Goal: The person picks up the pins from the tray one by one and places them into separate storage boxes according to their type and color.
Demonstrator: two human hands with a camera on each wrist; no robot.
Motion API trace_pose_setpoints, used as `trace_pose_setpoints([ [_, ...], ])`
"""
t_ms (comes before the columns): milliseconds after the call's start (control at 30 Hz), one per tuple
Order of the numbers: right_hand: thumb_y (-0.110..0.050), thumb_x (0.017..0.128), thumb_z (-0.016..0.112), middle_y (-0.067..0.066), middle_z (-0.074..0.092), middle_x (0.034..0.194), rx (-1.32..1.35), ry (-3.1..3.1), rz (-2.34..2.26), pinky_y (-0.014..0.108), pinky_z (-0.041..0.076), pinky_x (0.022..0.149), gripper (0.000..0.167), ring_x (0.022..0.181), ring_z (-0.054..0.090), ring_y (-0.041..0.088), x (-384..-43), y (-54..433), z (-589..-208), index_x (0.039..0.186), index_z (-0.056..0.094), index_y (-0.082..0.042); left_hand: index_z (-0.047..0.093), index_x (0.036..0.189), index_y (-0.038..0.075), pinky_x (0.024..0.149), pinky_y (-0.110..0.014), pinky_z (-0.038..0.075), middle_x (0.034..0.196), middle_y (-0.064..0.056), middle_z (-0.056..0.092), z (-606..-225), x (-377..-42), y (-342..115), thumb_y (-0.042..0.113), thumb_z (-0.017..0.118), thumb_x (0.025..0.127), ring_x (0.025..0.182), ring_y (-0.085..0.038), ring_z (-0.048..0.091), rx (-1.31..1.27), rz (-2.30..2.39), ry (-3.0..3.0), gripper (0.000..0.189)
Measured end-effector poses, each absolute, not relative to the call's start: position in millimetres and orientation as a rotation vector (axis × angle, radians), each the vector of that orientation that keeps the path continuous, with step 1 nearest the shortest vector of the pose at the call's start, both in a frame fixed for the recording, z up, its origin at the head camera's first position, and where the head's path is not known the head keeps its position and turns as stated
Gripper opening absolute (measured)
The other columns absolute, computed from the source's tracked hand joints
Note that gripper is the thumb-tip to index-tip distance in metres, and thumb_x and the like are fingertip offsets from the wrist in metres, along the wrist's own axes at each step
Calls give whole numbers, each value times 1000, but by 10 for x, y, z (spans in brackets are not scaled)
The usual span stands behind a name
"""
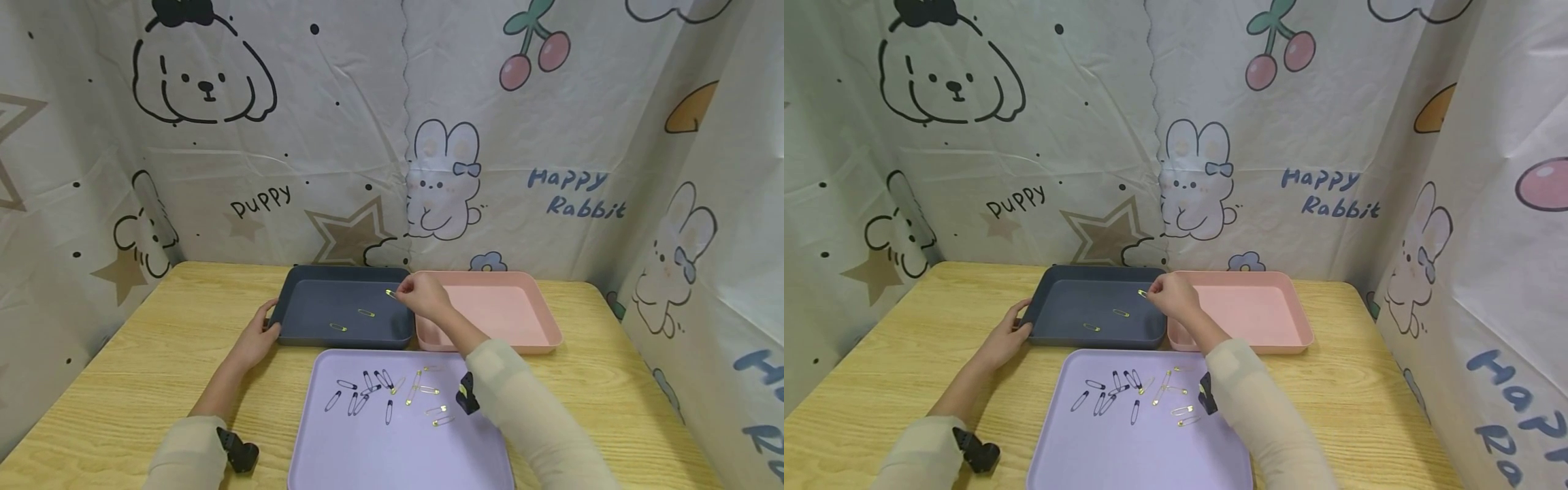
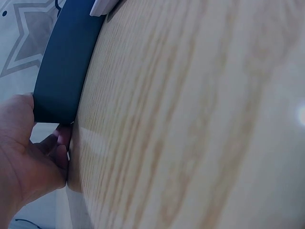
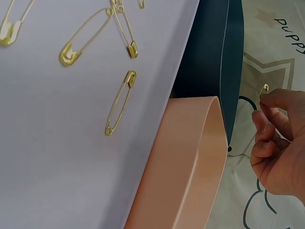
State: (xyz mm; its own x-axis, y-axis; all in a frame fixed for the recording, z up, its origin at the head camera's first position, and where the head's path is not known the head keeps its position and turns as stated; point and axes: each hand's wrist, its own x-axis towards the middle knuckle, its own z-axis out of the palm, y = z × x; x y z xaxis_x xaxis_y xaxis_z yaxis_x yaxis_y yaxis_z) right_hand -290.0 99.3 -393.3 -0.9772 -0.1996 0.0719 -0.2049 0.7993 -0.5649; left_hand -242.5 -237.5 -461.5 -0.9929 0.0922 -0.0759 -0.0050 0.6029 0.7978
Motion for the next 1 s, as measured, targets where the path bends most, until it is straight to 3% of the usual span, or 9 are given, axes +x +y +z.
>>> trace_pose_setpoints([
  [467,-25,85,65,-1,68,82,271,-2988,931,23,42,58,14,69,56,12,-2963,900,-4008,84,72,-13,12,150,9,79,-32,40,127,-29,46,-4588,-2400,-2355,18,36,99,110,-33,49,62,1353,2719,58],
  [1000,-26,86,64,-2,66,80,219,-3020,920,25,40,56,13,67,54,12,-3010,769,-4043,83,71,-15,11,150,10,81,-35,41,129,-29,45,-4585,-2395,-2359,19,35,99,113,-36,48,79,1364,2710,58],
])
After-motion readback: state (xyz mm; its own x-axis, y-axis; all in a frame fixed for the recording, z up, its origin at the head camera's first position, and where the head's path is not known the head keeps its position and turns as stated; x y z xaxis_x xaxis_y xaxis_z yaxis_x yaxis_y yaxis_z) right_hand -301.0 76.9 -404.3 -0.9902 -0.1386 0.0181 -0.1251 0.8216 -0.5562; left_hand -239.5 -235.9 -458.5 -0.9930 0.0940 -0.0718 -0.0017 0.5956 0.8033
